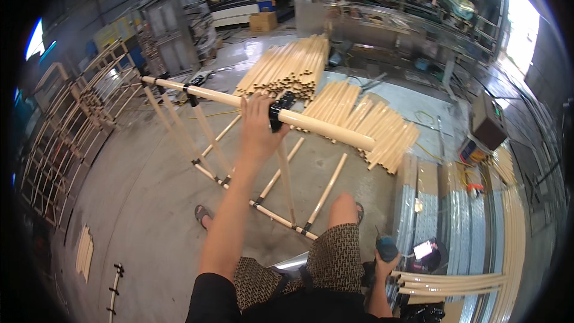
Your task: The person assembles a large structure using tan PVC pipes and black connectors, using an electric drill to secure the joints with screws. The person picks up multiple pipes from a pile, inserts them into the connectors, and fastens them individually.
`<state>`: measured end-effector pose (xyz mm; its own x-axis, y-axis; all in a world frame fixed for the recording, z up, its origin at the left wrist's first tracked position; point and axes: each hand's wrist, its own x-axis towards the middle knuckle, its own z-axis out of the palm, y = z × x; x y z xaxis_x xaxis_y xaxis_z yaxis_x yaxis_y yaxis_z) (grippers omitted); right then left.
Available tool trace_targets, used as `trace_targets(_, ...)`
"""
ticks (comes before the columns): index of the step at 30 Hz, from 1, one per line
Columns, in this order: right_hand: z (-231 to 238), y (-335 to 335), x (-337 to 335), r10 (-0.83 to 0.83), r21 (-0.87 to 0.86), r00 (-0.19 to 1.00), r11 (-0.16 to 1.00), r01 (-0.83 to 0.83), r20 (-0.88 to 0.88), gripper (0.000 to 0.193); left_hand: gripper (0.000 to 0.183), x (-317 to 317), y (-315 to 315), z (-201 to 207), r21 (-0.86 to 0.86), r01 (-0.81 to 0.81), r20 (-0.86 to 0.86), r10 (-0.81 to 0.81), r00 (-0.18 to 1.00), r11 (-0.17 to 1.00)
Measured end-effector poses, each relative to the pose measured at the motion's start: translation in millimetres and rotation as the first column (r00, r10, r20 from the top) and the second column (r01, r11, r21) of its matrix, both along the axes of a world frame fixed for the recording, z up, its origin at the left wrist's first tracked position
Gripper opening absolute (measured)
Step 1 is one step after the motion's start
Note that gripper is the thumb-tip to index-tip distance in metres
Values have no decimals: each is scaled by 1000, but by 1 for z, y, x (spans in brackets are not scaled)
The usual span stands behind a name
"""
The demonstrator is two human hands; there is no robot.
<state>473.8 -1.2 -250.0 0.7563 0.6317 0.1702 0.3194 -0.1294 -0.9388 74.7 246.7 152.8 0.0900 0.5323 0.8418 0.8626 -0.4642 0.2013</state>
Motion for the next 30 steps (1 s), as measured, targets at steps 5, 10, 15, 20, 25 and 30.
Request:
trace_targets(5,-10,14,-12,137,15,983,991,-137,-120,70,52,3,-6,13,-49,-112,-38,110,993,993)
trace_targets(10,-2,33,-20,133,19,990,991,-132,-37,58,50,17,1,18,-109,-268,-179,246,953,957)
trace_targets(15,-27,68,-5,149,-122,984,983,-137,97,60,47,22,0,15,-138,-297,-145,277,950,945)
trace_targets(20,-71,106,21,107,-155,984,984,-84,144,63,53,24,0,16,-104,-223,-111,212,971,969)
trace_targets(25,-105,102,31,27,-289,986,957,22,165,66,56,23,0,11,-137,-256,-107,243,964,957)
trace_targets(30,-128,66,29,78,-441,993,897,-29,93,70,64,28,-13,15,-130,-178,-42,174,984,976)
